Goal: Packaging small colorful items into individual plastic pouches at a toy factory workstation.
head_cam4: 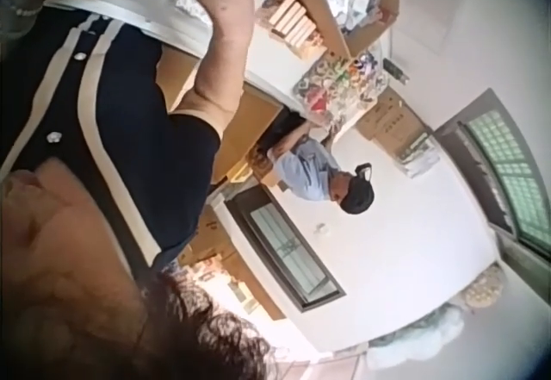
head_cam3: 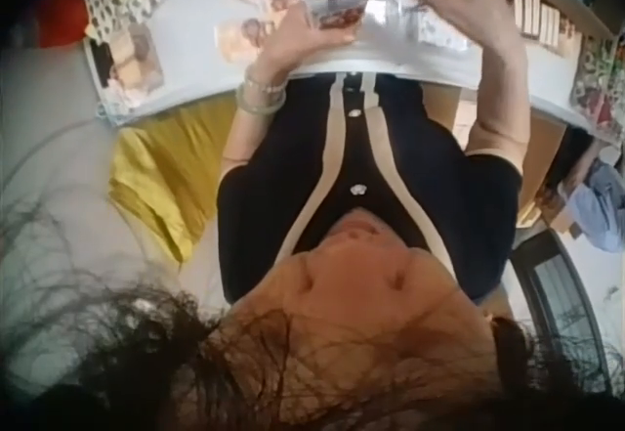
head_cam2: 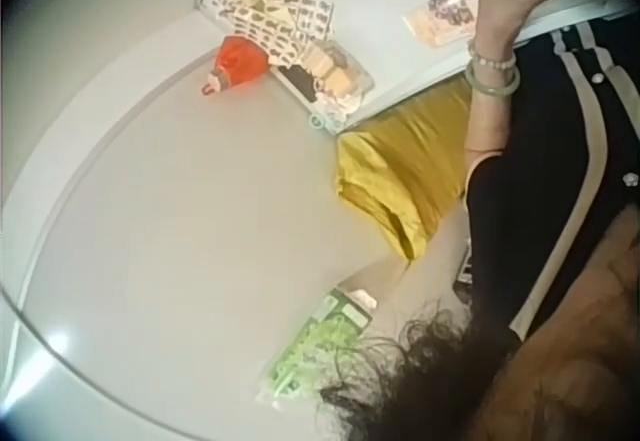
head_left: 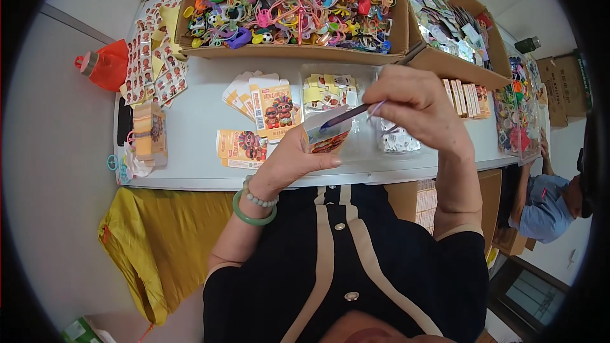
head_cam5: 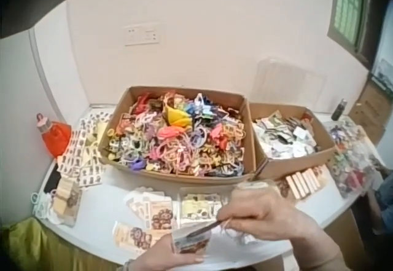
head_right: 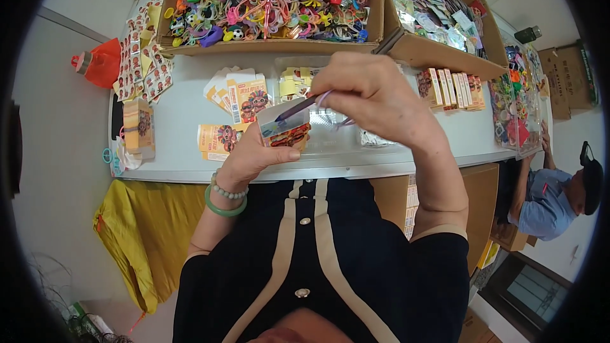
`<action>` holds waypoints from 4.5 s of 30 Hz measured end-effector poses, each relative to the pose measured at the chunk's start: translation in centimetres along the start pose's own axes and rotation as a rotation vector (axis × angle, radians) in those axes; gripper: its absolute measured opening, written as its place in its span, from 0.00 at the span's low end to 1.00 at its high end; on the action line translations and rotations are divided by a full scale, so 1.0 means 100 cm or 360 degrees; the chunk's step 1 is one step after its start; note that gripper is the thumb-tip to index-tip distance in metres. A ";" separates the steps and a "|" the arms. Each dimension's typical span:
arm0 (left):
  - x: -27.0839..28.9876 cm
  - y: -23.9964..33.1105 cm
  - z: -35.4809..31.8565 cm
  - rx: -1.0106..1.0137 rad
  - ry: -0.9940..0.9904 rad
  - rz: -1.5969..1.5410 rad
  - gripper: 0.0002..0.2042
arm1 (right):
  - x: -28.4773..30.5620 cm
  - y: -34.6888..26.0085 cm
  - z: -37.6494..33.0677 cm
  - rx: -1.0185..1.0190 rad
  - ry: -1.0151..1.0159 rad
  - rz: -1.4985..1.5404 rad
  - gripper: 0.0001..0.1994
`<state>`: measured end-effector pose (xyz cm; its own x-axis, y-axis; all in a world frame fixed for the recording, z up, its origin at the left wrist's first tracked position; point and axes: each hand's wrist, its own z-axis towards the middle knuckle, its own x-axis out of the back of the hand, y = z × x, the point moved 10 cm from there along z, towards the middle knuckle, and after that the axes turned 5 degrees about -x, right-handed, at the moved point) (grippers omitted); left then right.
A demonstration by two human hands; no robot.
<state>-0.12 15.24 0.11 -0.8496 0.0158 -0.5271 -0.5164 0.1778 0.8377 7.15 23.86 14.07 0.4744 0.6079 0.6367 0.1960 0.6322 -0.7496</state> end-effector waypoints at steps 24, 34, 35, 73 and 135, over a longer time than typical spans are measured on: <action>-0.002 -0.024 0.001 0.0102 -0.0175 -0.0012 0.28 | -0.052 -0.014 -0.012 -0.0081 0.0096 -0.0291 0.15; -0.007 -0.021 0.000 0.0087 -0.0149 -0.0066 0.25 | -0.048 -0.024 -0.030 0.0272 0.0287 -0.0601 0.18; -0.008 -0.025 0.000 0.0151 -0.0163 -0.0036 0.23 | -0.049 -0.026 -0.031 0.0262 0.0292 -0.0600 0.18; 0.013 -0.033 0.006 0.0103 0.0190 0.0154 0.28 | -0.004 0.157 -0.106 -0.0908 0.0479 -0.0623 0.08; -0.010 -0.047 0.012 0.0197 0.0049 0.0263 0.24 | 0.029 0.211 -0.121 -0.1023 0.1174 0.1404 0.02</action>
<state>3.32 15.52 -3.48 -0.9256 0.0248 -0.3778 -0.3543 0.2951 0.8874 23.07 33.17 -2.07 0.9658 0.1630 -0.2014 -0.1451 -0.3034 -0.9417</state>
